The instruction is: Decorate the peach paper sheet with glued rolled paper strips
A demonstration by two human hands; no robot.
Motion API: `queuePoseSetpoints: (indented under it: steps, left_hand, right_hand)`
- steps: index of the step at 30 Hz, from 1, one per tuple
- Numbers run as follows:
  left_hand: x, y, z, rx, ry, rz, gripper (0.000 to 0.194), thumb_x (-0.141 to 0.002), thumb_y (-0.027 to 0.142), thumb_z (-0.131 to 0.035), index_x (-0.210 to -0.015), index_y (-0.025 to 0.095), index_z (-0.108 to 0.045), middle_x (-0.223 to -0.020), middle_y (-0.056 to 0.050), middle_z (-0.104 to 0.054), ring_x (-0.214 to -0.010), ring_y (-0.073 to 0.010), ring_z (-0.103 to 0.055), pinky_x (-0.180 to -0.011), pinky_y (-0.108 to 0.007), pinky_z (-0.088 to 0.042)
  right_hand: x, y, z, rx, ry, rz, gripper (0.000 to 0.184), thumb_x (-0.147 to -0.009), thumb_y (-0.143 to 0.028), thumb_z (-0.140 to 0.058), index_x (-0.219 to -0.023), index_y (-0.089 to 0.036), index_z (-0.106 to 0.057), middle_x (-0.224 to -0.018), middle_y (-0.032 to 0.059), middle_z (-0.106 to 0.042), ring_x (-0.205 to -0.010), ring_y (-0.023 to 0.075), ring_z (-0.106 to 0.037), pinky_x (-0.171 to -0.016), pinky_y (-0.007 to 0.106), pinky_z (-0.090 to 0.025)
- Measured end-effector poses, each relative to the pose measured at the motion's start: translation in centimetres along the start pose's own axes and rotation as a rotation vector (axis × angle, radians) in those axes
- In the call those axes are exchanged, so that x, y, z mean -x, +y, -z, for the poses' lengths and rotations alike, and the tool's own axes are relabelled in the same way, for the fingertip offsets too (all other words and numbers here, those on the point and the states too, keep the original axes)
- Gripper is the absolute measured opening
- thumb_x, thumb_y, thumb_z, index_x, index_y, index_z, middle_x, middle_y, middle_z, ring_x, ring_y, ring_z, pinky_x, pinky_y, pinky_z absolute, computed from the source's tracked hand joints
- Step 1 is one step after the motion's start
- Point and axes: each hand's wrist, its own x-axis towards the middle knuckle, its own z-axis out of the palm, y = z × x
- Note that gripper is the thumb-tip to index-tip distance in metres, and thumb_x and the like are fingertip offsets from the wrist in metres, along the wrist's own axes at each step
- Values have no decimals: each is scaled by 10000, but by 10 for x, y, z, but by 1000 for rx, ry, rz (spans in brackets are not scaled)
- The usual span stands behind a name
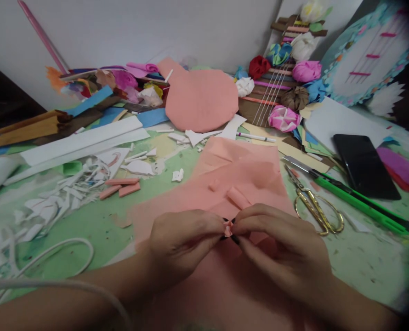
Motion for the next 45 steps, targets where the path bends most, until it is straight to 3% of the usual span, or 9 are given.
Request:
queuePoseSetpoints:
  steps: [4, 9, 16, 22, 30, 34, 39, 45]
  left_hand:
    - [-1, 1, 1, -59, -37, -83, 228, -800, 45, -614, -944, 213, -672, -891, -55, -739, -788, -152, -704, -698, -210, -565]
    - [-6, -2, 1, 103, 11, -124, 183, -797, 26, -604, -906, 149, -684, -859, -74, -726, -798, -135, -694, -723, -189, -561]
    - [-10, 2, 4, 239, -58, 98, 162, -780, 20, -591, -856, 132, -679, -826, -51, -705, -795, -133, -669, -741, -224, -542]
    - [-12, 5, 2, 402, -50, 303, 116, -763, 39, -602, -788, 127, -673, -778, -42, -677, -765, -138, -645, -725, -244, -523]
    - [-10, 5, -2, 610, -33, 501, 62, -785, 92, -625, -791, 153, -623, -800, 0, -616, -788, -100, -610, -742, -199, -508]
    - [-9, 4, -5, 744, -5, 589, 155, -792, 137, -666, -867, 187, -540, -821, 32, -573, -757, -66, -584, -703, -161, -491]
    - [-8, 7, -5, 740, -32, 548, 141, -800, 131, -644, -881, 176, -537, -847, 16, -550, -796, -82, -580, -732, -183, -496]
    - [-5, 8, -8, 567, 10, 370, 152, -792, 47, -598, -840, 178, -538, -819, 12, -576, -792, -98, -592, -760, -223, -513]
  right_hand:
    - [-1, -1, 0, -20, 7, -4, 151, -784, -11, -597, -855, -137, -642, -829, 31, -659, -769, 88, -620, -709, 188, -511]
    - [-1, 1, 2, -46, -7, -22, 147, -798, -16, -597, -857, -137, -656, -838, 32, -654, -775, 88, -619, -718, 189, -504]
    - [-2, 1, 4, -159, -35, -117, 108, -823, -52, -588, -815, -139, -652, -804, 26, -647, -771, 95, -609, -748, 222, -490]
    - [-3, 1, 2, -215, -40, -171, 101, -820, -64, -594, -813, -143, -656, -800, 21, -654, -764, 96, -612, -753, 235, -490]
    - [-3, -2, 0, -203, -31, -215, 82, -824, -102, -574, -807, -149, -638, -786, 22, -654, -740, 106, -612, -688, 232, -496]
    - [-4, -2, -4, -200, -18, -230, 86, -807, -92, -565, -793, -151, -626, -763, 17, -638, -711, 107, -603, -657, 235, -494]
    - [-2, -4, -4, -170, 4, -229, 108, -776, -60, -563, -779, -152, -619, -755, 9, -629, -701, 98, -600, -646, 216, -484]
    - [-2, -4, -5, -173, 5, -255, 123, -769, -49, -555, -767, -158, -611, -761, 0, -628, -699, 89, -599, -635, 201, -474]
